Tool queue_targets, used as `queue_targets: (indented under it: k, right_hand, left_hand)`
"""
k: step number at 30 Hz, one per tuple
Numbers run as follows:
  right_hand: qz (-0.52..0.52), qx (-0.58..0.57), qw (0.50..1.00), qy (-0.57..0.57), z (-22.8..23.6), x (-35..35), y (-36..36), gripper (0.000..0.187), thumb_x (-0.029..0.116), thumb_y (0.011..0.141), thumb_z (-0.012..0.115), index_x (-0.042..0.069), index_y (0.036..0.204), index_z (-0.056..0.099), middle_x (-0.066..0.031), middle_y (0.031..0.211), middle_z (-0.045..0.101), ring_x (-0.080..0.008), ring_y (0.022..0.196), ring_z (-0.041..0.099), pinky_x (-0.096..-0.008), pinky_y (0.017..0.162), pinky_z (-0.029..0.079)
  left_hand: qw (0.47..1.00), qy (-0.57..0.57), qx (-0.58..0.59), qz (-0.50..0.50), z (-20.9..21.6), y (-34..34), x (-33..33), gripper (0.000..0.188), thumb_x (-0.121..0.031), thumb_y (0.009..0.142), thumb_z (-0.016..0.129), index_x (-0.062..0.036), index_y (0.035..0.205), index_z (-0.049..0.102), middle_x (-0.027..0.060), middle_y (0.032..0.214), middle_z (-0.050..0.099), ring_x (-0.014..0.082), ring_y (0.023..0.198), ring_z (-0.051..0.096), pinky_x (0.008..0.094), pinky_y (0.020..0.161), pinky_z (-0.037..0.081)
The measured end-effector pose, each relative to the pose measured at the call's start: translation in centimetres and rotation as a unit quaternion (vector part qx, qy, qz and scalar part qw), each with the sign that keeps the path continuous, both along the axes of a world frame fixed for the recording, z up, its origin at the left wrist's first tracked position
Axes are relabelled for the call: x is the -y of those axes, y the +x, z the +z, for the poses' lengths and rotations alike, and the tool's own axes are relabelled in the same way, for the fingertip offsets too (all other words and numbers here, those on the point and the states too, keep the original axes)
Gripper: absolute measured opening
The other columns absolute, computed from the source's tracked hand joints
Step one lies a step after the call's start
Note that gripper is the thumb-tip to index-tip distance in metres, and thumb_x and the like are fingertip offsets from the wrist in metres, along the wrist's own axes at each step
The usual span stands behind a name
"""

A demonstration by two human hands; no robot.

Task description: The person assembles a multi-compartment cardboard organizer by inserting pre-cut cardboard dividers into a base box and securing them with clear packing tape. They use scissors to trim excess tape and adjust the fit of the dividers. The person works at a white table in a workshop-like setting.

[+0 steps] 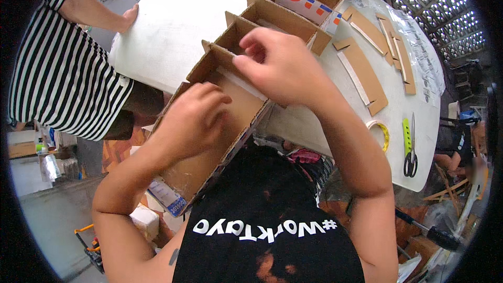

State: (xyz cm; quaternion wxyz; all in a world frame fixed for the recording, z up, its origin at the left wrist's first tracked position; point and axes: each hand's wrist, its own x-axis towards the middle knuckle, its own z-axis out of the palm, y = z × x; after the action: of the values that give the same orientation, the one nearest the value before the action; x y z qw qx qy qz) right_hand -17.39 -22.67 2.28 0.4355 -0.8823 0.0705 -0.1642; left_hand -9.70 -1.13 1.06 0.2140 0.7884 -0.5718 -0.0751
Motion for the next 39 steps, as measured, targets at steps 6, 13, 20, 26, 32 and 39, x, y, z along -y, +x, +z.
queue_targets:
  k: [6,13,20,26,32,39]
  right_hand:
    - [0.106,-0.293,0.933,-0.178,-0.4,-1.2,5.4,0.041,0.032,0.081,0.071,-0.007,0.095,0.072,-0.0312,0.096,0.068,-0.0418,0.094,0.070,-0.0458,0.083,0.055]
    - [0.125,-0.302,0.929,-0.175,-0.1,-1.0,5.7,0.030,0.018,0.081,0.064,-0.011,0.089,0.069,-0.0312,0.084,0.067,-0.0391,0.078,0.070,-0.0443,0.072,0.055]
    - [0.132,-0.305,0.930,-0.159,-0.5,-0.9,5.8,0.031,0.019,0.082,0.063,-0.010,0.090,0.069,-0.0306,0.085,0.067,-0.0392,0.082,0.070,-0.0443,0.076,0.055]
    - [0.077,-0.272,0.940,-0.190,-0.1,-2.3,5.6,0.033,0.022,0.083,0.064,-0.008,0.093,0.071,-0.0301,0.095,0.069,-0.0421,0.093,0.069,-0.0449,0.084,0.056]
    - [0.086,-0.267,0.934,-0.223,-0.1,-2.4,6.2,0.032,0.021,0.084,0.070,-0.010,0.092,0.070,-0.0311,0.095,0.068,-0.0426,0.095,0.068,-0.0457,0.085,0.055]
    - [0.096,-0.246,0.940,-0.216,-0.9,-1.5,6.2,0.029,0.017,0.084,0.068,-0.010,0.095,0.069,-0.0316,0.097,0.067,-0.0430,0.095,0.067,-0.0461,0.084,0.054]
  left_hand:
    - [0.987,0.135,0.084,0.006,-2.1,-1.3,-1.3,0.069,-0.034,0.086,0.071,-0.0107,0.145,0.045,0.0243,0.149,0.039,0.0451,0.131,0.043,0.0518,0.108,0.041]
    - [0.985,0.160,0.060,-0.002,-2.0,-0.8,-0.9,0.068,-0.036,0.084,0.074,-0.0110,0.142,0.048,0.0247,0.147,0.041,0.0445,0.128,0.047,0.0502,0.103,0.046]
    - [0.979,0.180,0.096,-0.003,-2.1,-1.0,-0.5,0.070,-0.036,0.081,0.077,-0.0099,0.140,0.049,0.0259,0.145,0.042,0.0431,0.123,0.051,0.0485,0.100,0.048]
    - [0.971,0.216,0.100,-0.004,-0.7,-0.6,0.1,0.075,-0.035,0.078,0.080,-0.0025,0.138,0.049,0.0245,0.141,0.046,0.0407,0.120,0.052,0.0476,0.104,0.044]
    - [0.982,0.163,0.094,0.005,-2.1,0.3,0.3,0.083,-0.037,0.070,0.085,0.0068,0.131,0.050,0.0245,0.136,0.049,0.0400,0.118,0.054,0.0450,0.103,0.045]
    - [0.971,0.234,0.046,-0.020,-1.1,0.9,2.3,0.064,-0.031,0.065,0.088,0.0043,0.110,0.060,0.0200,0.112,0.056,0.0376,0.101,0.061,0.0450,0.090,0.052]
